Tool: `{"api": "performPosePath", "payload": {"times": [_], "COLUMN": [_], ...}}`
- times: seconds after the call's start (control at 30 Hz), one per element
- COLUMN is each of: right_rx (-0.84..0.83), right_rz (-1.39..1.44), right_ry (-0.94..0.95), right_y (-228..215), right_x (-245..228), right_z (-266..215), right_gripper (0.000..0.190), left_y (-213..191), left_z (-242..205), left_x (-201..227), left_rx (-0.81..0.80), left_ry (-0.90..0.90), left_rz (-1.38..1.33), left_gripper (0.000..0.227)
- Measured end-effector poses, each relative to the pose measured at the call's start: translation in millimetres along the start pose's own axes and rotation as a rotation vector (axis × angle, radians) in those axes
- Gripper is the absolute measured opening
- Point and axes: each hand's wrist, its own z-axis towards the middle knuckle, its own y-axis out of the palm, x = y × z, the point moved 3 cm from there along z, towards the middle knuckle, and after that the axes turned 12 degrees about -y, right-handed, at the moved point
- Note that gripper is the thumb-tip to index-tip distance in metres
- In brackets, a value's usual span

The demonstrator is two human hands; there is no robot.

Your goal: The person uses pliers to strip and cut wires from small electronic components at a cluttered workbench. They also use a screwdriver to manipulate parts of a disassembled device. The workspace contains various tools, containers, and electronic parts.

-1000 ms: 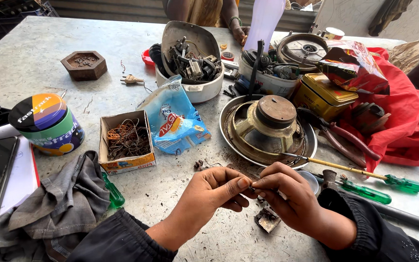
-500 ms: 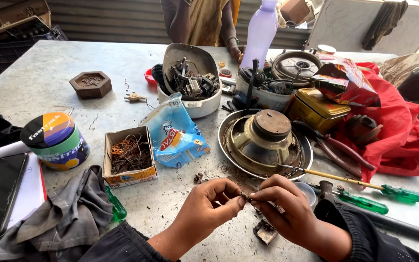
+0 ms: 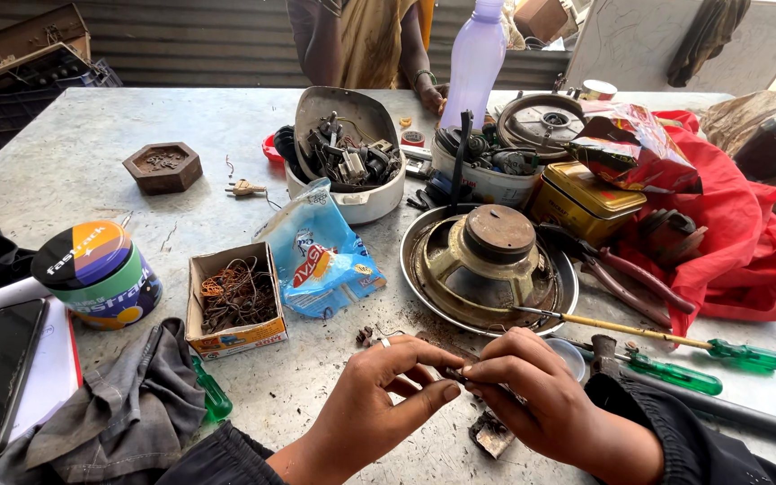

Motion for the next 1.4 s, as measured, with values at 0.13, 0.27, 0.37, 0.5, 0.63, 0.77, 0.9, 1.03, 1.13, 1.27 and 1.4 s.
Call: {"api": "performPosePath", "payload": {"times": [0.13, 0.27, 0.37, 0.5, 0.63, 0.77, 0.9, 1.03, 1.13, 1.27, 1.4], "right_rx": [0.023, 0.025, 0.006, -0.078, -0.181, -0.181, -0.156, -0.169, -0.218, -0.249, -0.290], "right_rz": [0.014, 0.013, 0.015, 0.042, -0.058, -0.052, -0.029, -0.003, 0.032, 0.023, -0.044], "right_ry": [-0.018, -0.070, -0.117, -0.178, -0.293, -0.328, -0.271, -0.140, -0.045, -0.072, -0.107], "right_y": [1, -1, -1, -3, -13, -17, -16, -15, -12, -5, 0], "right_x": [-1, -3, -3, -6, -9, -9, -9, -9, -7, -7, -5], "right_z": [2, 4, 3, 0, -4, -8, -10, -9, -7, -2, -5], "right_gripper": [0.024, 0.025, 0.025, 0.034, 0.045, 0.048, 0.041, 0.035, 0.031, 0.030, 0.038], "left_y": [6, 11, 12, 14, 15, 13, 11, 9, 9, 9, 9], "left_z": [6, 9, 8, 6, -1, -6, -9, -12, -13, -16, -13], "left_x": [-22, -39, -44, -41, -28, -3, 18, 30, 31, 30, 27], "left_rx": [-0.032, -0.109, -0.146, -0.190, -0.198, -0.142, -0.049, -0.040, -0.018, 0.036, 0.025], "left_ry": [-0.186, -0.308, -0.333, -0.308, -0.286, -0.085, 0.146, 0.274, 0.315, 0.362, 0.226], "left_rz": [-0.226, -0.495, -0.531, -0.525, -0.370, -0.031, 0.274, 0.395, 0.503, 0.676, 0.730], "left_gripper": [0.025, 0.026, 0.026, 0.024, 0.021, 0.019, 0.018, 0.019, 0.017, 0.016, 0.013]}}
